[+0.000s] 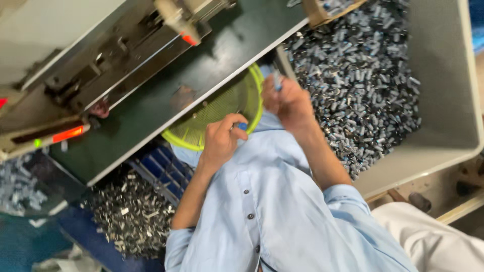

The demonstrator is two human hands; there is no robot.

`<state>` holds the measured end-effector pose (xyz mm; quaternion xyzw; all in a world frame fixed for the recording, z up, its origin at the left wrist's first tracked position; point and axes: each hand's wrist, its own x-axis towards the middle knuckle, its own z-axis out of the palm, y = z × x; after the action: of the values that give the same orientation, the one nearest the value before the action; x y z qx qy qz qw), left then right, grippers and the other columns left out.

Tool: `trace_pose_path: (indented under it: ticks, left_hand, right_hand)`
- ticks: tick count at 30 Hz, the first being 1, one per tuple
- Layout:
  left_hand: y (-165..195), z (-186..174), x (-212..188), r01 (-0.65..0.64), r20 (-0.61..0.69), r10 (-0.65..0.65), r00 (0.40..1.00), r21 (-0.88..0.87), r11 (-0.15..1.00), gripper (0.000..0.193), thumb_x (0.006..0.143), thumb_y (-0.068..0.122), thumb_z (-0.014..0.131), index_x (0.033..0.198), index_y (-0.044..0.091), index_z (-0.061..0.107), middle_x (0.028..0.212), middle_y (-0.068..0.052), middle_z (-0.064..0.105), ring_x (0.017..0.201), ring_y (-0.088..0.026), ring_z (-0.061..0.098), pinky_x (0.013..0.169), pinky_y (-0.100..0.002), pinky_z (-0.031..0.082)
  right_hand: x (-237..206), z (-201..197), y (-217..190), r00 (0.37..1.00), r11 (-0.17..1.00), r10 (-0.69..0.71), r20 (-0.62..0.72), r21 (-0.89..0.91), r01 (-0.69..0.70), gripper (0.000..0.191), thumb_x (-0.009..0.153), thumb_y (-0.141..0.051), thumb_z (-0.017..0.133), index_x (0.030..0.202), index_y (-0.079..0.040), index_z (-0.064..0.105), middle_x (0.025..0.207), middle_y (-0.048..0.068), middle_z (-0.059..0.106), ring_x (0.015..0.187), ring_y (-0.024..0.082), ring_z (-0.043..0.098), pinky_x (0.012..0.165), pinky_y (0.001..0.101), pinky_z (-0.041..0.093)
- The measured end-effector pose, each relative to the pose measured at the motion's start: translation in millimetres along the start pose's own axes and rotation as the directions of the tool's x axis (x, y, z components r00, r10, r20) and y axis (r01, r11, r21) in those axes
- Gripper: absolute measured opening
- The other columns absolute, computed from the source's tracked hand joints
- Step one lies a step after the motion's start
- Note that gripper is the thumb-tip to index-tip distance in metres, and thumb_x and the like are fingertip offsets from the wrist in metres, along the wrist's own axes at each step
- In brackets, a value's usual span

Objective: The person sorts small metal fasteners from a yellow basket into a large bin, occasionally picking up and inspecting individual pieces. The person repeatedly scoops fasteners from the basket and transfers them to the bin, maintaining a steady workflow.

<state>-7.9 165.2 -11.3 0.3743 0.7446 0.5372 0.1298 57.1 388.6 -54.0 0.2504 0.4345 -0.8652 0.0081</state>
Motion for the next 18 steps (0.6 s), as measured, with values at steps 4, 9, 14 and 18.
trace_pose_path:
  ticks: [4, 9, 14, 18]
  left_hand:
    - [4, 10, -1, 0.027, 0.034, -0.026, 0.999, -0.042, 0.999, 0.013, 0.095, -0.003, 0.063, 0.106, 0.004, 0.064, 0.072, -0.003, 0.072, 0.065, -0.020, 0.071, 0.062, -0.033, 0.055]
    - [-7, 14, -14, -0.007, 0.000, 0.007, 1.000, 0.017, 1.000, 0.013, 0.094, 0.009, 0.070, 0.105, 0.003, 0.068, 0.079, -0.008, 0.072, 0.067, -0.022, 0.069, 0.062, -0.033, 0.052]
    - [-23, 18, -26, 0.247, -0.255, -0.284, 0.924, -0.167, 0.955, 0.014, 0.097, 0.010, 0.070, 0.108, 0.000, 0.071, 0.070, -0.009, 0.061, 0.059, -0.016, 0.055, 0.057, -0.030, 0.044]
    - [-24, 28, -22, 0.122, -0.329, -0.177, 0.928, -0.182, 0.976, 0.013, 0.103, 0.011, 0.065, 0.110, 0.001, 0.067, 0.090, -0.010, 0.074, 0.076, -0.012, 0.070, 0.067, -0.028, 0.055]
  right_hand:
    - [22, -25, -101, 0.940, 0.865, -0.341, 0.011, 0.396, 0.309, 0.026, 0.112, -0.032, 0.055, 0.123, -0.009, 0.060, 0.086, -0.004, 0.050, 0.070, 0.008, 0.044, 0.059, 0.0226, 0.035]
    - [53, -5, -107, 0.945, 0.953, -0.242, -0.219, 0.132, 0.274, 0.036, 0.106, -0.035, 0.043, 0.103, -0.008, 0.067, 0.076, -0.004, 0.060, 0.062, 0.007, 0.052, 0.052, 0.0201, 0.038]
    - [9, 34, 24, 0.950, 0.896, -0.185, 0.252, -0.354, 0.268, 0.022, 0.094, -0.010, 0.062, 0.114, -0.005, 0.071, 0.094, 0.001, 0.049, 0.086, 0.012, 0.048, 0.075, 0.0249, 0.041]
    - [-11, 54, 72, 0.882, 0.799, -0.390, 0.265, -0.378, 0.467, 0.020, 0.102, -0.021, 0.062, 0.102, -0.001, 0.061, 0.096, 0.005, 0.054, 0.087, 0.015, 0.052, 0.075, 0.0290, 0.043]
